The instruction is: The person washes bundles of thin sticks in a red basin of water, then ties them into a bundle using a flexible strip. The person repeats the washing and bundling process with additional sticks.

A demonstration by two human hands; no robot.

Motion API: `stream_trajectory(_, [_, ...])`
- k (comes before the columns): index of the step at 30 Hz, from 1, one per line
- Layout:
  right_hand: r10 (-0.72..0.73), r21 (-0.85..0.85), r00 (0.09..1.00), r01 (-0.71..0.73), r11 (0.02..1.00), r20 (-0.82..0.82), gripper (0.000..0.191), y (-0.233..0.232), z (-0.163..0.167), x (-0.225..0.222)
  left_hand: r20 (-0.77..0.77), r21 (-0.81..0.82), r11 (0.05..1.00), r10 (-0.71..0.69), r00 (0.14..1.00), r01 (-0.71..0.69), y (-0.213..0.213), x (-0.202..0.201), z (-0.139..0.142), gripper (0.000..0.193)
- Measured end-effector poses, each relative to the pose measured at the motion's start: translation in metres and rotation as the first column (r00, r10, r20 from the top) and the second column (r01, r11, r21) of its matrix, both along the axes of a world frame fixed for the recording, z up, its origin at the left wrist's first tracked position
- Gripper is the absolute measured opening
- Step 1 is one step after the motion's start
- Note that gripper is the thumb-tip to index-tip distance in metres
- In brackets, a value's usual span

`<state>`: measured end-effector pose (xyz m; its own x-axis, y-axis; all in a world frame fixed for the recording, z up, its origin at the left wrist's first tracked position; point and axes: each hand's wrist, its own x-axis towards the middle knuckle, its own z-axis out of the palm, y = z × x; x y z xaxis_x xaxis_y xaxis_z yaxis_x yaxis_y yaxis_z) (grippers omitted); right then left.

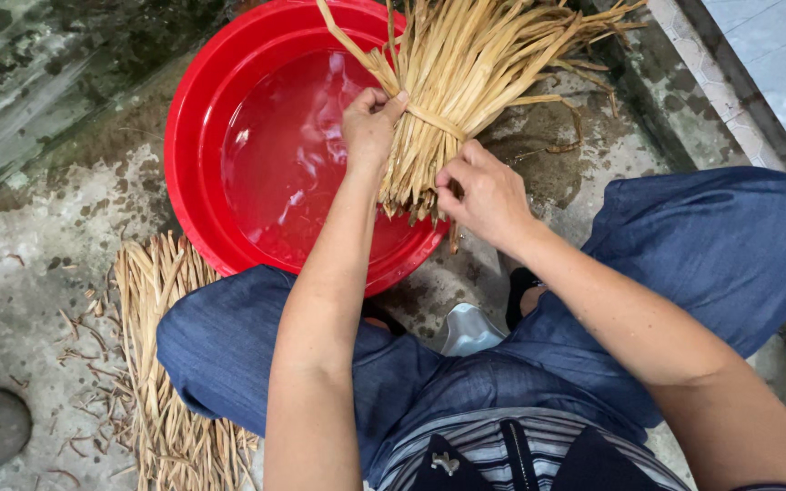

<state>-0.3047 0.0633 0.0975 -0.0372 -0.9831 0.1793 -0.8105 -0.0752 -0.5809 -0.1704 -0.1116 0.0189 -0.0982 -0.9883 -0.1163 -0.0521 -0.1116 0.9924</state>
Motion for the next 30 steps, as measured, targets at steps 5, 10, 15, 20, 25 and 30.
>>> stream_trajectory(5, [0.068, -0.011, 0.974, -0.067, 0.998, 0.217, 0.013, -0.001, 0.001, -0.017, -0.018, -0.009, 1.000, 0.001, 1.000, -0.001, -0.004, 0.004, -0.005, 0.015])
stream_trajectory(10, [-0.421, 0.563, 0.779, 0.107, 0.819, 0.464, 0.024, -0.009, -0.012, -0.041, -0.051, 0.022, 1.000, 0.013, 0.999, -0.012, -0.007, 0.009, -0.003, 0.011])
stream_trajectory(15, [-0.244, 0.371, 0.820, 0.042, 0.928, 0.518, 0.022, -0.006, -0.046, -0.028, -0.017, 0.037, 0.999, 0.020, 1.000, -0.019, -0.009, 0.010, -0.005, 0.013])
stream_trajectory(20, [-0.190, 0.339, 0.844, 0.010, 0.941, 0.501, 0.024, -0.003, -0.066, -0.018, -0.158, 0.049, 0.999, -0.015, 0.987, 0.023, -0.010, 0.012, -0.008, 0.012])
stream_trajectory(25, [-0.501, 0.614, 0.552, -0.025, 0.789, 0.667, 0.030, -0.004, -0.066, -0.024, -0.140, 0.099, 0.995, 0.007, 0.990, 0.007, -0.011, 0.017, -0.005, 0.013])
stream_trajectory(30, [-0.526, 0.662, 0.578, -0.033, 0.749, 0.624, 0.017, -0.002, -0.078, -0.023, -0.140, 0.137, 0.991, 0.014, 0.990, 0.006, -0.016, 0.021, -0.006, 0.011])
